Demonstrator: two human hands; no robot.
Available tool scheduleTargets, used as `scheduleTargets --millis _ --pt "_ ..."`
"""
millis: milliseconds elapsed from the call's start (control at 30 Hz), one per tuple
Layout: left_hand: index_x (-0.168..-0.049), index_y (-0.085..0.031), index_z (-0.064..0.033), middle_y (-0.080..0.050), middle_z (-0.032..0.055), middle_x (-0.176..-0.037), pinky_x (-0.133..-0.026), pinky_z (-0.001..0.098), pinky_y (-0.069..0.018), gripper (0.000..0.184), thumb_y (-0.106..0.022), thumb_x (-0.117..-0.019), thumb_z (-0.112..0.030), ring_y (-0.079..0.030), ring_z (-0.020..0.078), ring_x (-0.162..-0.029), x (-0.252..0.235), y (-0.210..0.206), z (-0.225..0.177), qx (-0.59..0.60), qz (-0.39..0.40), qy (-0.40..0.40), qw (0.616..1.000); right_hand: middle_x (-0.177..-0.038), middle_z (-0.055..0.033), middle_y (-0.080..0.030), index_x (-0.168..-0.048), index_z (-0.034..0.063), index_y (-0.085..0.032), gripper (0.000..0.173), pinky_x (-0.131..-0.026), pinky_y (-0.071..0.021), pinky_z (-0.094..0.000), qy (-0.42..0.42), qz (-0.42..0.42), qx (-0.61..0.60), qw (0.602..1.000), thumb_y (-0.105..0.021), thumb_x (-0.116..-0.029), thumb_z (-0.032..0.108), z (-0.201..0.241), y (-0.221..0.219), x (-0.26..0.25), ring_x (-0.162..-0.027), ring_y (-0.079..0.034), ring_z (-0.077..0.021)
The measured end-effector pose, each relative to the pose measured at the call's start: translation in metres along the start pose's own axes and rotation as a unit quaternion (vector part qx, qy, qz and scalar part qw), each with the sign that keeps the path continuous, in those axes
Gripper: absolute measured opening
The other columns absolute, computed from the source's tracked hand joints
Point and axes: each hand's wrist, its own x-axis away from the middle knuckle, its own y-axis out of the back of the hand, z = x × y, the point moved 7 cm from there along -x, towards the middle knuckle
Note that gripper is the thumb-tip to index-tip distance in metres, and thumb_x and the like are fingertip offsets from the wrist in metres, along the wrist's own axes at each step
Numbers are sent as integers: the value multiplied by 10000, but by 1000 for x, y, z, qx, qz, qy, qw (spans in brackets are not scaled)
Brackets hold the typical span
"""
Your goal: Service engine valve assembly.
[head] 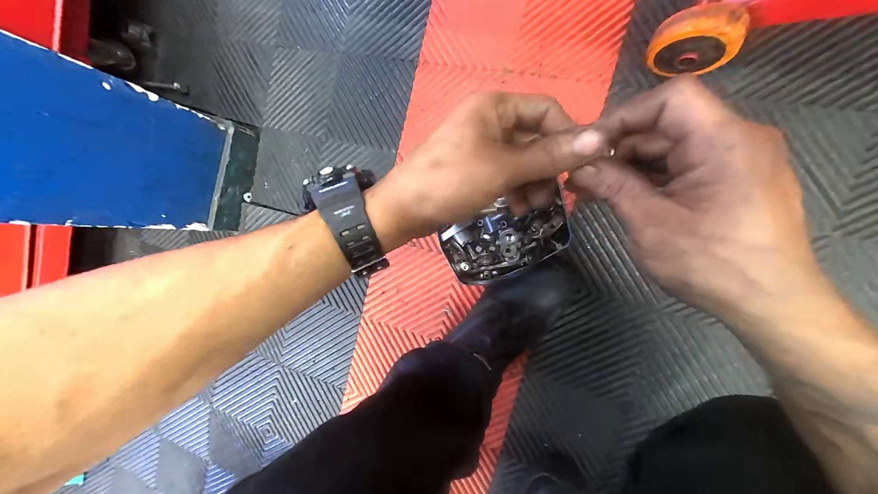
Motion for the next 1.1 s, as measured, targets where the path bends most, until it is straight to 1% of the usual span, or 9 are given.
scheduleTargets --millis 67,100,200,333,400,567,700,900,1100 --pt "-1029 -705 -13 -689 39 -774 -593 297 -582 191 -637 -1025 -191 -649 119 -641 7 9 29 -87 -2 19 996 -924 46 -733 -1134 129 -642 131 -725 -623 -221 -25 5 -20 999 -651 -1012 175 -10 1 0 -807 -716 -42" --pt "-998 -722 -60 -692 14 -766 -610 330 -595 176 -683 -995 -231 -660 112 -646 12 15 49 -198 -1 37 979 -919 48 -738 -1128 136 -652 125 -723 -634 -233 -42 7 -26 999 -657 -1008 170 -14 1 0 -800 -723 -50" --pt "-953 -752 -194 -708 9 -777 -694 553 -582 193 -710 -941 -382 -697 212 -727 33 16 103 -466 51 99 878 -897 59 -738 -1112 156 -670 127 -705 -626 -241 -81 10 -18 996 -684 -985 158 -23 3 -1 -775 -715 -46" --pt "-1027 -767 -268 -742 8 -851 -710 565 -570 178 -662 -963 -397 -719 245 -800 48 3 127 -525 55 141 837 -894 57 -740 -1091 157 -681 156 -718 -636 -244 -106 16 -23 994 -736 -948 131 -24 2 -1 -789 -720 -45" --pt "-1045 -778 -256 -757 15 -895 -738 571 -574 192 -644 -982 -379 -729 252 -843 47 0 130 -518 39 137 843 -895 60 -739 -1088 159 -684 155 -723 -626 -235 -106 24 -22 994 -738 -946 131 -23 0 -1 -793 -714 -39" --pt "-906 -779 -247 -738 -18 -812 -730 541 -570 201 -643 -983 -374 -713 194 -792 38 3 130 -480 28 130 867 -890 61 -742 -1103 157 -672 162 -720 -629 -258 -104 54 -28 993 -731 -953 140 -24 -7 1 -796 -717 -49" --pt "-932 -788 -197 -742 -12 -826 -776 513 -576 201 -646 -1005 -319 -708 155 -800 38 14 133 -375 11 153 914 -885 44 -753 -1109 140 -617 206 -720 -651 -274 -141 71 -59 986 -745 -948 131 -29 -9 5 -789 -741 -82" --pt "-1011 -791 -117 -730 16 -775 -561 298 -530 195 -686 -999 -282 -622 103 -596 50 20 100 -119 -113 212 963 -868 54 -733 -1035 156 -700 181 -717 -628 -286 -108 86 -33 990 -806 -889 149 -32 -9 8 -780 -709 -66" --pt "-1065 -747 -12 -767 96 -884 -739 320 -639 191 -667 -1009 -176 -740 167 -758 42 1 60 46 -177 171 968 -869 65 -741 -978 156 -703 181 -714 -629 -274 -70 65 -36 995 -838 -856 155 -23 -17 7 -770 -710 -51"
